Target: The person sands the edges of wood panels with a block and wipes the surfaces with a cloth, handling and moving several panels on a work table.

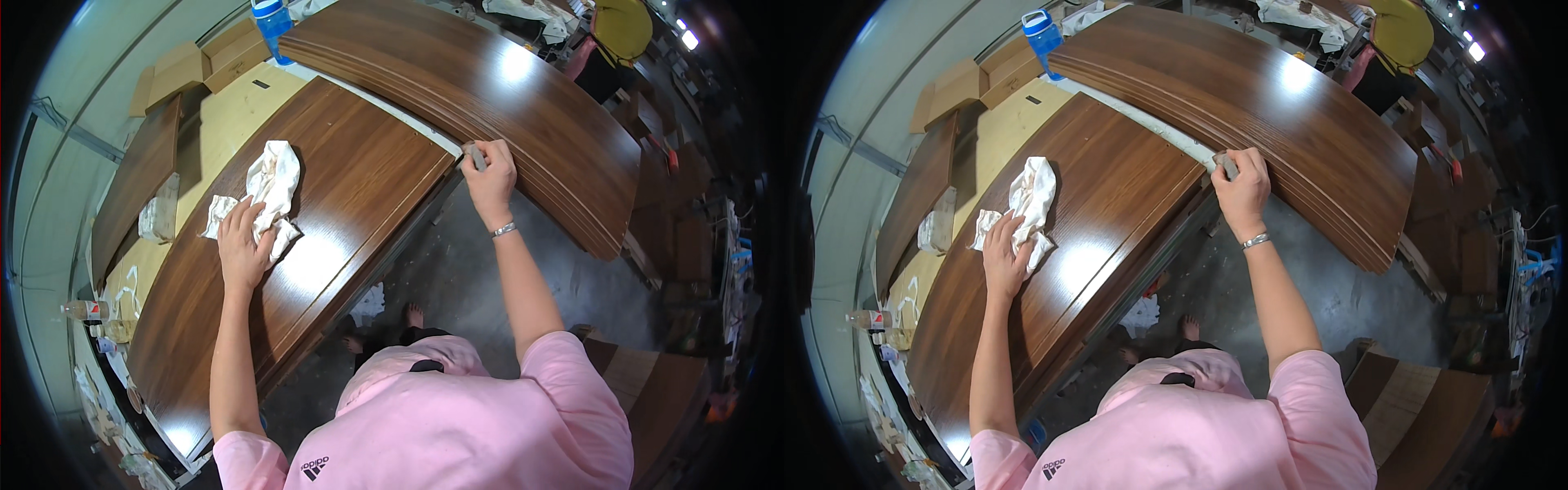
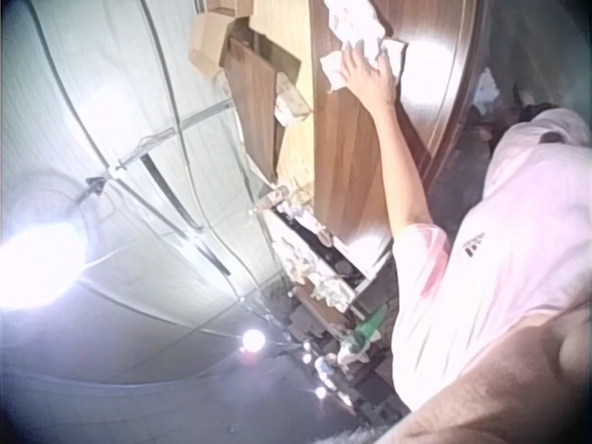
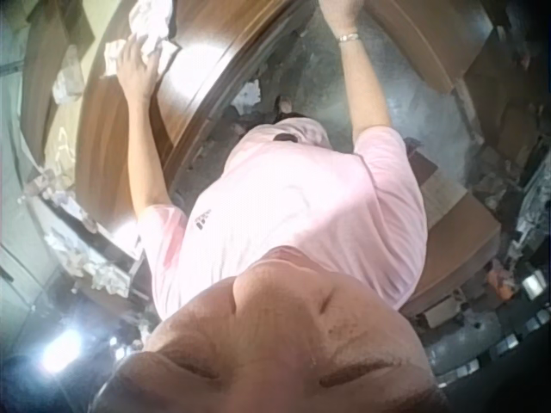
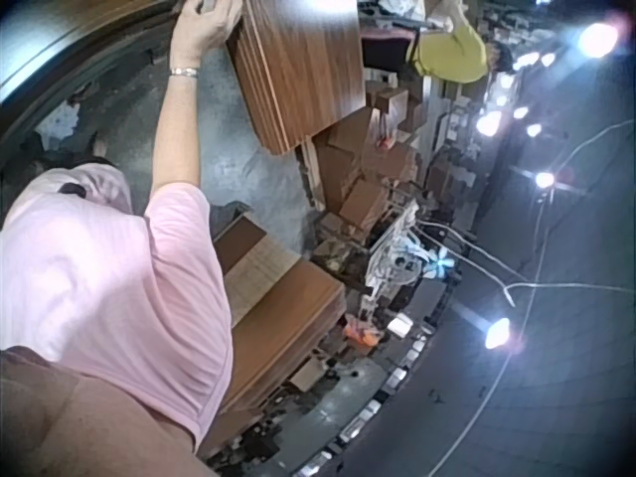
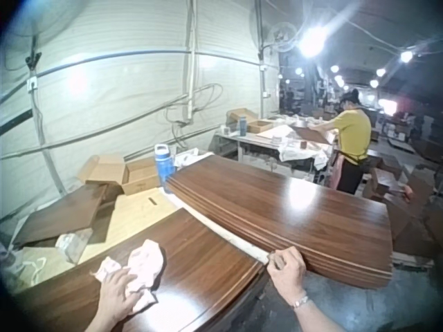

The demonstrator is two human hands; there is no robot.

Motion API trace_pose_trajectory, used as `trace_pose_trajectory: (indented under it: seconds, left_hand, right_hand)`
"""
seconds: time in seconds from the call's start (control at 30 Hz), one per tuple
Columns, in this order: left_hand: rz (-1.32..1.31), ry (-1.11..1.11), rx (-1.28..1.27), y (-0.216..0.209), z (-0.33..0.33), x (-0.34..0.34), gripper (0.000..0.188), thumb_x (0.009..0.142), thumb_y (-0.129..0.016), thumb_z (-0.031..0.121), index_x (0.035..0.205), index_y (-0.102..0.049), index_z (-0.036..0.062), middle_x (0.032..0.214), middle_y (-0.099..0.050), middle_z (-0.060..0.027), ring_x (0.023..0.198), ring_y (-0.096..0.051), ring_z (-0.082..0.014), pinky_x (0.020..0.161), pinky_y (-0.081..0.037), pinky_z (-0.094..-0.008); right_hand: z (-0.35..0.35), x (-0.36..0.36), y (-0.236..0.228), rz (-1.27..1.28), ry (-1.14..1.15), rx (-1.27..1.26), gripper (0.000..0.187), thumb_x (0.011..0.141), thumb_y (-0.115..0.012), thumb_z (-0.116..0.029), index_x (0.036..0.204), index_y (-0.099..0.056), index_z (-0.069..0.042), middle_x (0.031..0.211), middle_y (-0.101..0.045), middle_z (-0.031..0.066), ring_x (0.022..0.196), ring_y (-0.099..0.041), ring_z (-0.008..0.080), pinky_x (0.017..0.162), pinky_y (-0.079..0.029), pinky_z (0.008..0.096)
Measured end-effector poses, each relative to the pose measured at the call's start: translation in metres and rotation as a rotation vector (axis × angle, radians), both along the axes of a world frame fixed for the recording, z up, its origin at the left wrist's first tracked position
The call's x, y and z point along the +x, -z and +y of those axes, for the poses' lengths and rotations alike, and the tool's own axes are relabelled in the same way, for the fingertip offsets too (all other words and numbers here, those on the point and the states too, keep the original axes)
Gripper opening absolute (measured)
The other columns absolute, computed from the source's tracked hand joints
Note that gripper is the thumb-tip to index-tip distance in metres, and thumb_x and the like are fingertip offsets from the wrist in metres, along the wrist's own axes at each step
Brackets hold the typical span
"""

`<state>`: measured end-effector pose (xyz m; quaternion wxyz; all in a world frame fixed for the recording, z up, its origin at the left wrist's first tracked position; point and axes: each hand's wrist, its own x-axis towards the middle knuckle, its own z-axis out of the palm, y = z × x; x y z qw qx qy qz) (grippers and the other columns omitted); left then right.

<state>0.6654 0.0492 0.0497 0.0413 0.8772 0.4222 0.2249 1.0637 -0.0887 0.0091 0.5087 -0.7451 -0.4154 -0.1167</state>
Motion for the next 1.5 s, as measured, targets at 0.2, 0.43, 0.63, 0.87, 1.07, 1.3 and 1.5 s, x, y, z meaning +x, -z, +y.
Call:
trace_pose_trajectory:
  seconds: [0.2,0.43,0.63,0.87,1.07,1.3,1.5]
  left_hand:
    - [0.004,-0.002,-0.003,0.000,-0.001,0.000,0.043,0.083,-0.067,0.027,0.122,-0.063,0.0099,0.136,-0.057,-0.0133,0.128,-0.049,-0.0334,0.109,-0.034,-0.0453]
    - [-0.006,0.022,0.007,0.001,0.001,-0.002,0.043,0.082,-0.067,0.027,0.121,-0.063,0.0098,0.136,-0.057,-0.0133,0.128,-0.049,-0.0335,0.109,-0.035,-0.0459]
    - [0.012,0.006,-0.003,0.001,0.003,-0.005,0.043,0.082,-0.067,0.027,0.122,-0.062,0.0091,0.136,-0.056,-0.0131,0.128,-0.049,-0.0335,0.109,-0.034,-0.0459]
    - [0.005,0.008,-0.003,0.001,0.001,-0.003,0.042,0.082,-0.067,0.027,0.121,-0.063,0.0093,0.137,-0.056,-0.0124,0.128,-0.049,-0.0335,0.109,-0.034,-0.0459]
    - [-0.008,-0.017,-0.010,-0.004,-0.004,-0.002,0.042,0.082,-0.068,0.027,0.120,-0.063,0.0096,0.136,-0.057,-0.0122,0.128,-0.049,-0.0330,0.109,-0.034,-0.0465]
    - [-0.024,-0.028,-0.012,-0.001,-0.001,-0.001,0.043,0.082,-0.069,0.028,0.120,-0.063,0.0102,0.136,-0.057,-0.0120,0.129,-0.049,-0.0325,0.109,-0.034,-0.0464]
    - [-0.038,-0.059,-0.006,0.004,-0.004,-0.004,0.043,0.081,-0.068,0.028,0.121,-0.063,0.0107,0.136,-0.057,-0.0117,0.129,-0.048,-0.0323,0.110,-0.032,-0.0475]
  right_hand:
    - [-0.014,-0.034,-0.004,0.008,-0.221,-0.008,0.018,0.072,-0.073,-0.004,0.088,-0.066,-0.003,0.087,-0.063,0.0102,0.083,-0.062,0.0312,0.072,-0.051,0.0400]
    - [-0.007,-0.034,-0.008,0.144,-0.112,0.050,0.017,0.073,-0.075,-0.004,0.088,-0.066,-0.002,0.083,-0.060,0.0105,0.067,-0.057,0.0232,0.062,-0.048,0.0349]
    - [-0.031,-0.109,-0.014,-0.013,-0.441,0.007,0.015,0.071,-0.071,-0.003,0.084,-0.065,-0.006,0.083,-0.059,0.0113,0.079,-0.059,0.0318,0.072,-0.050,0.0415]
    - [-0.054,-0.186,-0.025,0.075,-0.624,0.094,0.024,0.070,-0.072,-0.004,0.093,-0.067,-0.005,0.086,-0.061,0.0106,0.084,-0.062,0.0303,0.071,-0.053,0.0402]
    - [-0.030,-0.113,-0.014,0.021,-0.256,0.030,0.023,0.073,-0.072,0.002,0.095,-0.065,0.000,0.088,-0.061,0.0135,0.079,-0.062,0.0321,0.070,-0.051,0.0398]
    - [-0.058,-0.206,-0.013,0.066,-0.690,0.015,0.027,0.070,-0.074,-0.003,0.096,-0.066,-0.002,0.088,-0.060,0.0137,0.080,-0.062,0.0318,0.067,-0.053,0.0399]
    - [-0.045,-0.168,-0.022,0.098,-0.431,0.040,0.026,0.071,-0.072,-0.004,0.096,-0.065,-0.003,0.090,-0.059,0.0116,0.083,-0.062,0.0318,0.071,-0.053,0.0403]
